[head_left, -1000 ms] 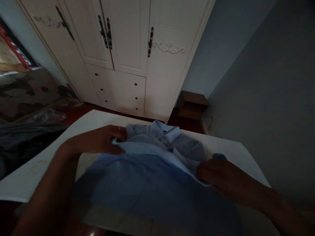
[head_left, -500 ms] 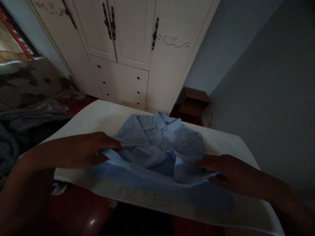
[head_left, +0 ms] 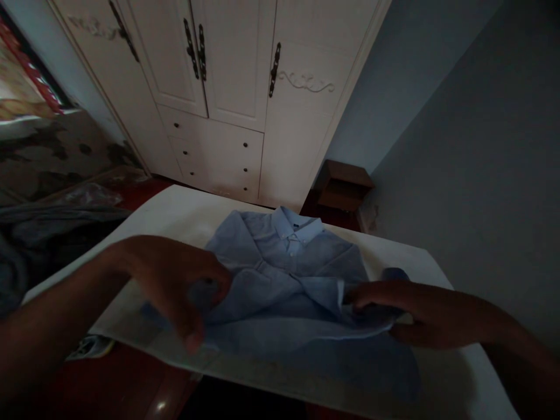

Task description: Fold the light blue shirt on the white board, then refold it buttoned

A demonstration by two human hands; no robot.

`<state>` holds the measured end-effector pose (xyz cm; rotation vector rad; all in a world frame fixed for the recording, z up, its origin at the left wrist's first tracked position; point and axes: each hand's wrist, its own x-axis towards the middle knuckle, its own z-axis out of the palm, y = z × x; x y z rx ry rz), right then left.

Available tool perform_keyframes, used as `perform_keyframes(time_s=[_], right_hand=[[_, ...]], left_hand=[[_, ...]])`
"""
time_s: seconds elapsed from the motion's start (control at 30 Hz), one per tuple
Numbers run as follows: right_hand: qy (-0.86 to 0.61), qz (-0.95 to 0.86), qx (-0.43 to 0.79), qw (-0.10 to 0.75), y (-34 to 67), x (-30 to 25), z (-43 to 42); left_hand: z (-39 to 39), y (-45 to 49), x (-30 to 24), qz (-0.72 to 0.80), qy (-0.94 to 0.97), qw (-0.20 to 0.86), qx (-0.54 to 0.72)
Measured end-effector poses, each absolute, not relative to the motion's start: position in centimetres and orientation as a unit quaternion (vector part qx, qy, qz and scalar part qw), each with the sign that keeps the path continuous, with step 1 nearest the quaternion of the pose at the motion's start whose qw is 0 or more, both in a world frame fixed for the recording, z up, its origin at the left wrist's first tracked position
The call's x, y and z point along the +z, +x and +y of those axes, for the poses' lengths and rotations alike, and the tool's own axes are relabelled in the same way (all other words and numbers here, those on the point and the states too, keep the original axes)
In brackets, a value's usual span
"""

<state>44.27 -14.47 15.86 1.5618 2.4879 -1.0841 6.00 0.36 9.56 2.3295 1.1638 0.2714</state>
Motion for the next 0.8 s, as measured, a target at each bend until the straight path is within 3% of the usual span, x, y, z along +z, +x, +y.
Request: perform_keyframes(time_s=[0.3,0.4,0.57,0.8], right_hand=[[0.565,0.792,-0.232,-0.009,42.1,10.3,-16.7],[0.545,0.814,-0.199,-0.025,41.6,10.4,-17.8],[0.531,0.839,-0.105,-0.061,41.7,10.4,-20.7],[0.434,0.899,0.036,-0.05,40.0,8.4,-24.6]], left_hand=[[-2.2,10.2,9.6,0.311,0.896,0.315,-0.026],[-4.0,9.9,9.0,0.272,0.913,0.304,0.014],[-8.0,8.1,8.7,0.098,0.969,0.188,0.123],[-11.6,7.1,4.3,0.075,0.973,0.113,0.186]])
